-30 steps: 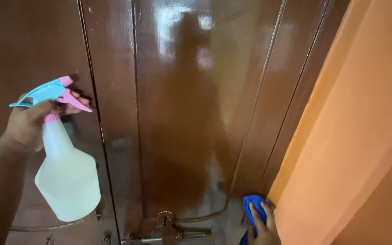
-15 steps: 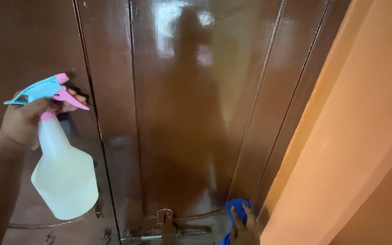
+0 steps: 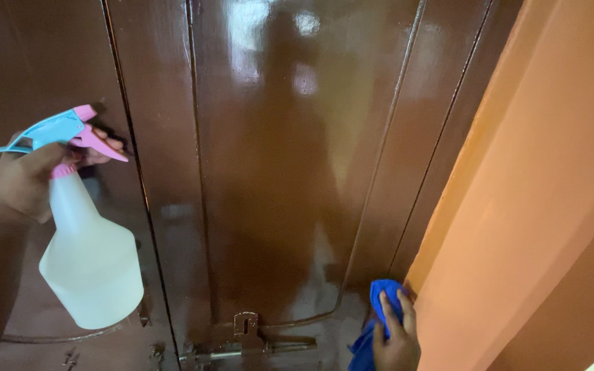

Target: The person sprays a cleaning solution onto a wooden door and wipes it with a blue cloth. They move from the lower section near the handle to the upper panels, repeatedly spraying and wiping to clean the surface.

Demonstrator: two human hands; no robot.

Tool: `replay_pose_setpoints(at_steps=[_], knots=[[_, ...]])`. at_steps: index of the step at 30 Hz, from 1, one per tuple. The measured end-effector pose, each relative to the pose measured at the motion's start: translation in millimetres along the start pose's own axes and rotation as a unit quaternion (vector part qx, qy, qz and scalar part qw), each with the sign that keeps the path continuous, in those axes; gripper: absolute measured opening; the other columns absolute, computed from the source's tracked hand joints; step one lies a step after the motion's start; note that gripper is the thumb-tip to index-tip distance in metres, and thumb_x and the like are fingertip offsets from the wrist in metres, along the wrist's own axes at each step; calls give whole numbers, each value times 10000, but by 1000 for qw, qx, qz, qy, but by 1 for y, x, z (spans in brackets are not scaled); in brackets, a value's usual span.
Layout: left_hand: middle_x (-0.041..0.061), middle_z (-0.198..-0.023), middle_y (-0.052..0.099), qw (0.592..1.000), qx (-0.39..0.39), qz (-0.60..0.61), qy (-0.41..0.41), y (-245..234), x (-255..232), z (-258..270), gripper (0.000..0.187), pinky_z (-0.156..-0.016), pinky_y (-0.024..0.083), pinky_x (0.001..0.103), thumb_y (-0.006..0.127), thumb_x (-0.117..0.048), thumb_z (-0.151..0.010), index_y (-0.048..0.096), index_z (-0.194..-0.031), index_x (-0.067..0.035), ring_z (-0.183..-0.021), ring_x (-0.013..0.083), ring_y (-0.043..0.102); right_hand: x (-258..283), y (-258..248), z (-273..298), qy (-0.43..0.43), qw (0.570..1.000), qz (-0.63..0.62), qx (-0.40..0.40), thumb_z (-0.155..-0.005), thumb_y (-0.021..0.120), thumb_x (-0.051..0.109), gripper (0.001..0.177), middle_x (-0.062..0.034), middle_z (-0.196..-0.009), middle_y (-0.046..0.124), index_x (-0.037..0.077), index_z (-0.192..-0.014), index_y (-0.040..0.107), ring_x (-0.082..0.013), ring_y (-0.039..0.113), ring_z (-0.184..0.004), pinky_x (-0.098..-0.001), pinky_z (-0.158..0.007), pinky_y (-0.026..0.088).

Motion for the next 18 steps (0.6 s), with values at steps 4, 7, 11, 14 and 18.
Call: replay_pose_setpoints(at_steps=[4,7,11,14,18], knots=[[263,-1237,653,1000,-11,-12,-10,-2,2,0,657,-1106,501,455,367,4,-825,498,-1465,80,-1181,351,659,-3,7,-8,29,999,26,20,-681,728,-1,675,-124,-1533,506,216,-1318,672,-348,459,-1439,-418,-1132,432],[269,-1236,655,1000,-17,-2,-14,-3,4,-1,628,-1115,508,457,380,5,-836,494,-1449,87,-1185,347,663,-26,24,14,31,997,61,22,-621,709,-25,697,-104,-1531,524,222,-1273,695,-324,469,-1445,-407,-1188,413],[264,-1231,654,1000,10,0,12,-5,3,-2,561,-1097,505,450,415,-4,-910,498,-1457,93,-1160,340,666,-70,46,36,-7,999,28,41,-561,743,7,703,-182,-1468,507,164,-1244,691,-373,461,-1398,-453,-1166,375],[244,-1241,651,999,12,52,9,-4,7,-3,597,-1103,512,450,410,18,-860,486,-1448,84,-1187,330,669,-101,60,48,36,998,-18,53,-553,764,0,730,-200,-1432,549,168,-1260,700,-387,503,-1370,-436,-1151,395],[261,-1224,671,999,15,41,4,-3,6,-4,601,-1106,515,437,409,22,-848,513,-1435,96,-1168,334,681,-121,65,35,-7,988,-129,80,-596,759,19,721,-206,-1331,631,157,-1298,668,-370,585,-1301,-407,-1123,426]])
Point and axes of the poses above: each hand's wrist, its own z-axis away from the middle knuckle, its own y-axis out of the palm, x = y × z, the point moved 6 cm from there along -z, towards the middle knuckle
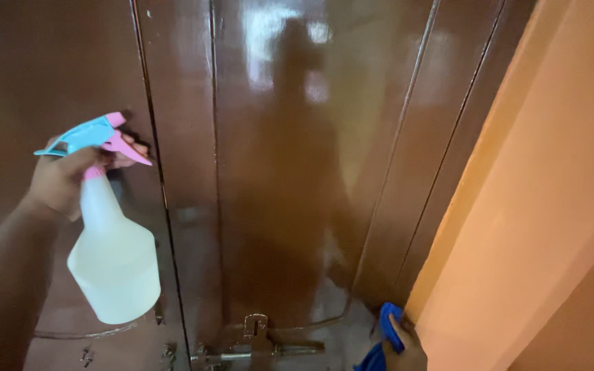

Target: The person sprays a cleaning solution onto a wooden door and wipes it with a blue cloth. They move from the lower section near the handle to the upper panels, repeatedly spraying and wiping to clean the surface.

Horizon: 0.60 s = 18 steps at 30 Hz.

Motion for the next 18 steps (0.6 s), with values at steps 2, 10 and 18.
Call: replay_pose_setpoints(at_steps=[2,10,18], knots=[[251,-1223,679,1000,-1,2,-3,-1,1,1,587,-1099,516,429,419,17,-853,511,-1429,90,-1170,330,684,5,0,-7,-51,998,-21,11,-608,739,8,718,-225,-1300,644,134,-1309,656,-384,570,-1304,-412,-1116,408],[219,-1189,700,999,16,43,17,3,6,-1,549,-1053,545,417,462,14,-900,516,-1444,62,-1109,299,696,37,-6,-33,5,993,-115,-23,-737,689,10,623,-141,-1250,712,154,-1344,678,-210,722,-1128,-300,-974,529],[201,-1190,729,1000,-7,13,-25,45,-3,31,524,-1031,551,383,499,8,-889,558,-1408,42,-1121,274,716,69,54,-87,-82,982,-111,127,-712,747,50,699,-174,-1341,631,184,-1384,610,-253,703,-1155,-360,-990,533]])
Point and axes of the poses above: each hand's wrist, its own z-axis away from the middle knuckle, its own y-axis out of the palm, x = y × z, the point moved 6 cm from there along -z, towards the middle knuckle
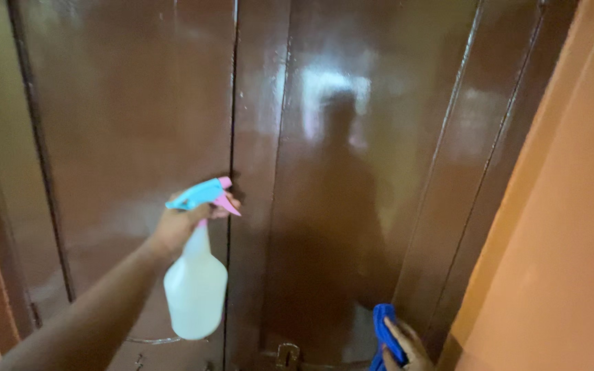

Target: The person sprays a cleaning solution onto a wooden door and wipes it with a blue cloth. They move from the lower section near the handle to the upper panels, repeatedly spraying and wiping to clean the surface.

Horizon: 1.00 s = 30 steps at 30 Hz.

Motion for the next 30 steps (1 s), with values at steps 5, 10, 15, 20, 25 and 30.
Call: replay_pose_setpoints(at_steps=[5,10,15,20,25,30], knots=[[190,-1207,743,999,-32,7,22,29,-27,14,452,-1026,565,370,465,-16,-949,601,-1374,55,-1151,259,720,32,59,-32,-11,990,-39,134,-727,753,66,721,-177,-1403,583,193,-1418,593,-260,676,-1176,-374,-990,535],[138,-1191,745,987,-149,59,-27,44,-42,20,479,-900,591,367,499,-52,-930,598,-1399,-47,-1108,216,720,69,81,-60,30,975,-77,206,-735,761,73,712,-164,-1414,577,206,-1416,602,-256,657,-1199,-377,-1006,523],[94,-1160,736,982,-175,70,-31,55,-64,28,435,-830,600,359,568,-111,-937,620,-1368,-92,-1070,193,711,119,123,-59,67,964,-98,237,-743,769,80,703,-151,-1425,571,219,-1413,611,-252,639,-1223,-380,-1022,511],[55,-1111,698,983,-169,50,-57,49,-86,37,375,-778,605,346,562,-130,-913,670,-1271,-113,-1000,156,685,176,168,-73,91,960,-114,239,-751,778,86,694,-137,-1436,565,232,-1411,621,-248,620,-1246,-384,-1037,500],[77,-1154,685,992,-115,44,-5,16,-106,52,311,-818,580,368,528,-33,-889,673,-1164,-11,-1045,181,652,229,205,-74,119,956,-124,238,-759,786,93,685,-124,-1447,558,245,-1408,630,-244,601,-1269,-387,-1053,488],[89,-1311,632,999,-3,29,25,-32,-127,71,592,-992,499,370,572,-39,-853,542,-1436,-137,-1143,176,610,285,245,-89,129,952,-134,243,-766,794,100,676,-111,-1457,552,259,-1405,640,-240,582,-1292,-390,-1069,476]])
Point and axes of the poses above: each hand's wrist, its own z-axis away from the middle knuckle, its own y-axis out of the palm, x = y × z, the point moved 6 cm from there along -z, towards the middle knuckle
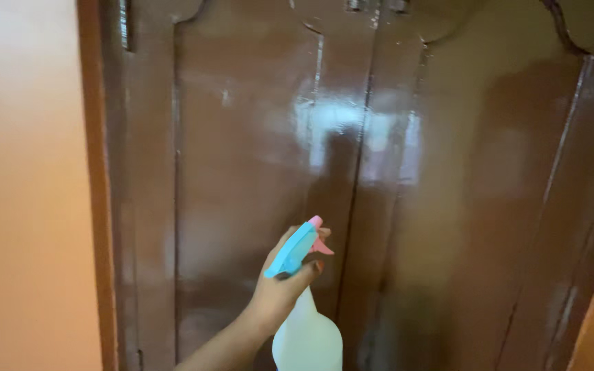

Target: The person sprays a cleaning solution onto a wooden door and wipes it with a blue cloth. They move from the lower section near the handle to the upper panels, repeatedly spraying and wiping to clean the surface.

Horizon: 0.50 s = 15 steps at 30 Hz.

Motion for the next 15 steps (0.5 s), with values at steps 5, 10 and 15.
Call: replay_pose_setpoints(at_steps=[5,10,15], knots=[[41,-1468,555,979,41,175,-94,-54,-1,21,744,-896,561,410,532,-76,-760,460,-1477,-259,-1045,201,732,46,32,-20,6,1000,-11,1,-774,802,107,668,-98,-1468,546,272,-1403,649,-236,563,-1316,-394,-1085,464],[141,-1436,631,998,35,43,1,-94,-18,26,617,-885,557,362,505,-68,-847,518,-1464,-60,-662,232,684,97,39,-41,8,1000,-21,-2,-782,810,114,659,-84,-1479,539,285,-1400,658,-232,544,-1339,-397,-1100,453],[119,-1300,674,993,-73,33,-82,-122,-38,1,721,-527,542,348,516,-74,-779,481,-1484,-221,-520,203,602,140,24,-68,4,999,-31,-8,-790,819,121,651,-71,-1490,533,298,-1397,668,-229,525,-1362,-400,-1116,441]])
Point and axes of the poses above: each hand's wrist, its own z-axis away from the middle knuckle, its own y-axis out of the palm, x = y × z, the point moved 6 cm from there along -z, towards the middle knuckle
